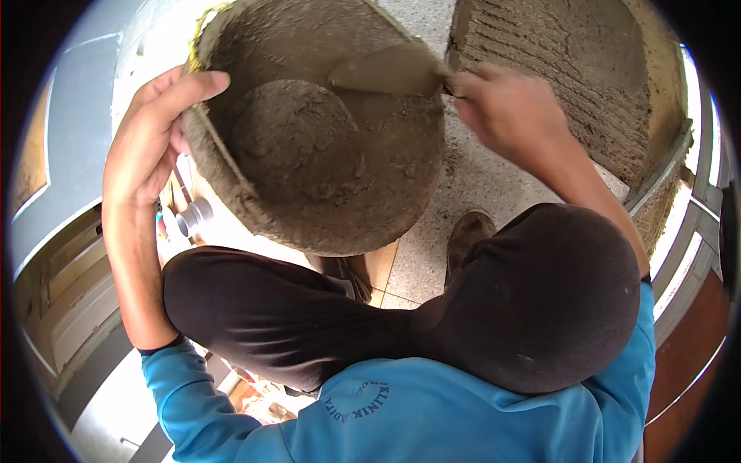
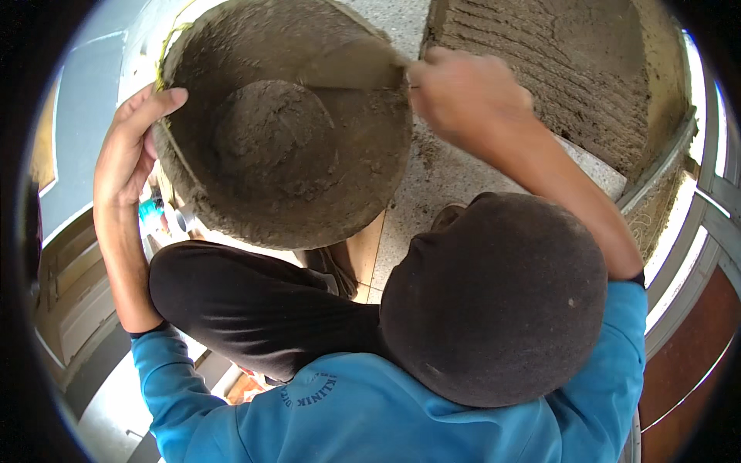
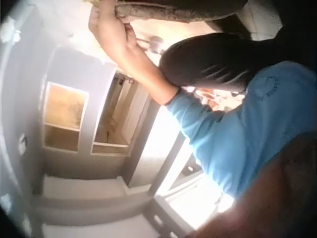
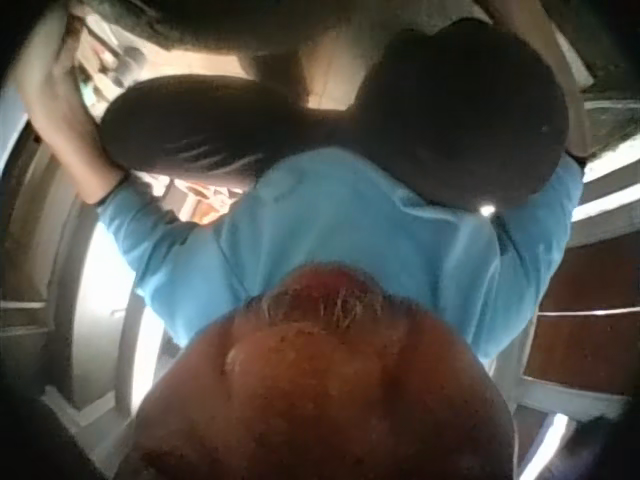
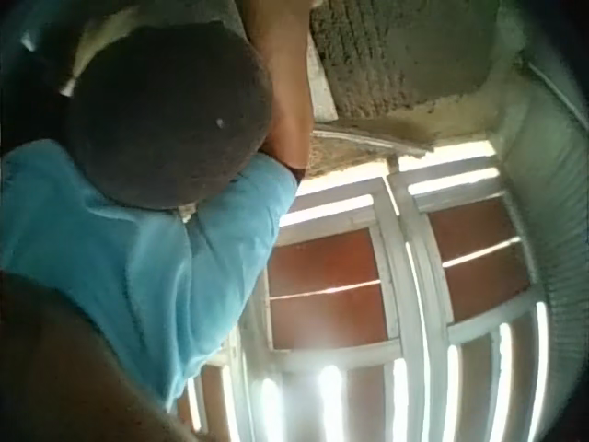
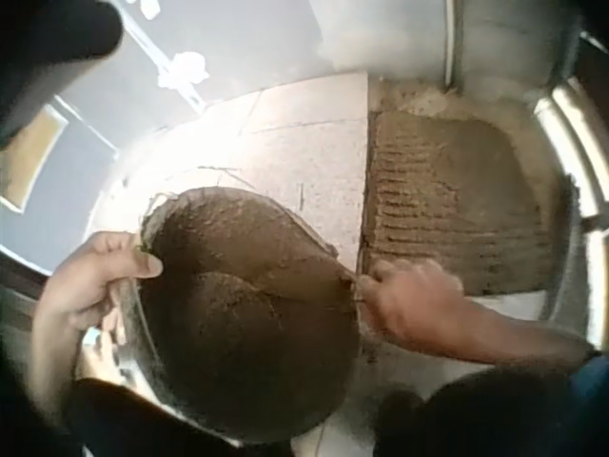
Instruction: The person applies mortar to a floor surface using a trowel, then levels the applied mortar with a straightedge.
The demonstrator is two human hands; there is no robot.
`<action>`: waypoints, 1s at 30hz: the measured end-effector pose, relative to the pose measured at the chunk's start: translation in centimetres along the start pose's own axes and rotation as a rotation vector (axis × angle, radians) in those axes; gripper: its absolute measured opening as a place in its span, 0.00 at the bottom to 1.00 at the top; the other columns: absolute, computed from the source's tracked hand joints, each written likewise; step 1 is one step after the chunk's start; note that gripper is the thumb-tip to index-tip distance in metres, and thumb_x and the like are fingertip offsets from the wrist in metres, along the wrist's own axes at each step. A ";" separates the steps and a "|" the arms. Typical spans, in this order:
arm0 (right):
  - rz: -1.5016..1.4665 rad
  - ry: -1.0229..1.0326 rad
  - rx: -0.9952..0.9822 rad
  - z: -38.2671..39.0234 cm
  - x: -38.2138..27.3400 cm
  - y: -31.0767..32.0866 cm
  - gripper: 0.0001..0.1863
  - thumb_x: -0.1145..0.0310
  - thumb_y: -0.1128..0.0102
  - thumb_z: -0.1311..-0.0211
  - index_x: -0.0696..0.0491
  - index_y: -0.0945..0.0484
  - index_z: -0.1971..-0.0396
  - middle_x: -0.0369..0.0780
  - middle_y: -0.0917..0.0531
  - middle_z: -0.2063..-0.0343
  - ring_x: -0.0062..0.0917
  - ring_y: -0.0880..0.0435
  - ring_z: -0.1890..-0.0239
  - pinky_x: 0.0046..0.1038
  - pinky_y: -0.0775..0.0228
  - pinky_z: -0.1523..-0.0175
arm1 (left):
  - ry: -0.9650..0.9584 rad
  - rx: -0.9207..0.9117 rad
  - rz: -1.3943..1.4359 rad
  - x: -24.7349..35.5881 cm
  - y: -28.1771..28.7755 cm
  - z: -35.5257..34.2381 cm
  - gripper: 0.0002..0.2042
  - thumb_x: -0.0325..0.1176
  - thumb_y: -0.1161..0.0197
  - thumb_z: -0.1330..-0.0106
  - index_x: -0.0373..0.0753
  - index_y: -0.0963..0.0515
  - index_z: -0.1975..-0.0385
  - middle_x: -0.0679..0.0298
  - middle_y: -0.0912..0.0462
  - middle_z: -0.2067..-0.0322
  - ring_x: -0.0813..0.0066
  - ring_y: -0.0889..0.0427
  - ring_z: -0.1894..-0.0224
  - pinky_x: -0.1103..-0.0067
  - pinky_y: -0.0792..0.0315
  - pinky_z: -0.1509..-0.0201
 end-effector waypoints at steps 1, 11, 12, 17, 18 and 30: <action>0.070 -0.028 -0.073 -1.5 -2.2 -0.9 0.12 0.66 0.45 0.30 0.54 0.14 0.57 0.44 0.15 0.62 0.36 0.13 0.58 0.38 0.19 0.60 | -0.048 0.000 -0.012 0.0 -0.3 0.9 0.09 0.30 0.33 0.33 0.44 0.25 0.76 0.81 0.31 0.84 0.95 0.42 0.89 0.91 0.49 0.84; 0.315 0.430 -0.299 -7.1 -11.6 -5.2 0.06 0.70 0.39 0.42 0.52 0.13 0.73 0.41 0.14 0.68 0.38 0.12 0.62 0.40 0.19 0.61 | -0.194 -0.158 -0.186 0.5 -1.8 2.5 0.13 0.37 0.34 0.34 0.32 0.19 0.64 0.61 0.14 0.76 0.78 0.17 0.82 0.82 0.21 0.83; 0.316 0.426 -0.304 -7.1 -11.3 -5.5 0.06 0.70 0.39 0.42 0.52 0.13 0.73 0.41 0.14 0.68 0.38 0.12 0.62 0.40 0.19 0.61 | -0.193 -0.158 -0.180 0.4 -1.8 2.6 0.13 0.37 0.34 0.35 0.32 0.19 0.64 0.60 0.14 0.76 0.77 0.16 0.82 0.82 0.21 0.83; -0.158 0.511 -0.195 -6.5 -8.7 -6.5 0.10 0.63 0.35 0.47 0.52 0.13 0.69 0.46 0.12 0.68 0.44 0.12 0.61 0.41 0.20 0.57 | -0.136 -0.106 -0.240 0.8 -2.6 3.5 0.14 0.39 0.34 0.37 0.33 0.17 0.62 0.64 0.14 0.73 0.81 0.17 0.76 0.84 0.27 0.76; -0.239 0.451 -0.237 -6.5 -8.0 -6.6 0.11 0.61 0.35 0.49 0.53 0.13 0.70 0.48 0.13 0.68 0.45 0.12 0.61 0.42 0.20 0.56 | -0.115 -0.066 -0.249 1.1 -2.8 3.6 0.15 0.40 0.34 0.37 0.33 0.17 0.61 0.66 0.14 0.73 0.82 0.19 0.75 0.85 0.30 0.75; -1.070 -0.161 -0.576 -1.3 -0.7 0.8 0.15 0.59 0.32 0.38 0.57 0.13 0.72 0.32 0.24 0.85 0.17 0.26 0.82 0.25 0.32 0.76 | -0.064 -0.073 -0.012 0.2 0.3 2.5 0.05 0.31 0.35 0.37 0.42 0.23 0.73 0.80 0.29 0.78 0.93 0.39 0.78 0.85 0.48 0.75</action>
Point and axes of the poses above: each hand's wrist, its own z-axis away from the middle knuckle, its own y-axis out of the back of the hand, x = y × z, the point moved 1 cm from there along -z, towards the middle knuckle
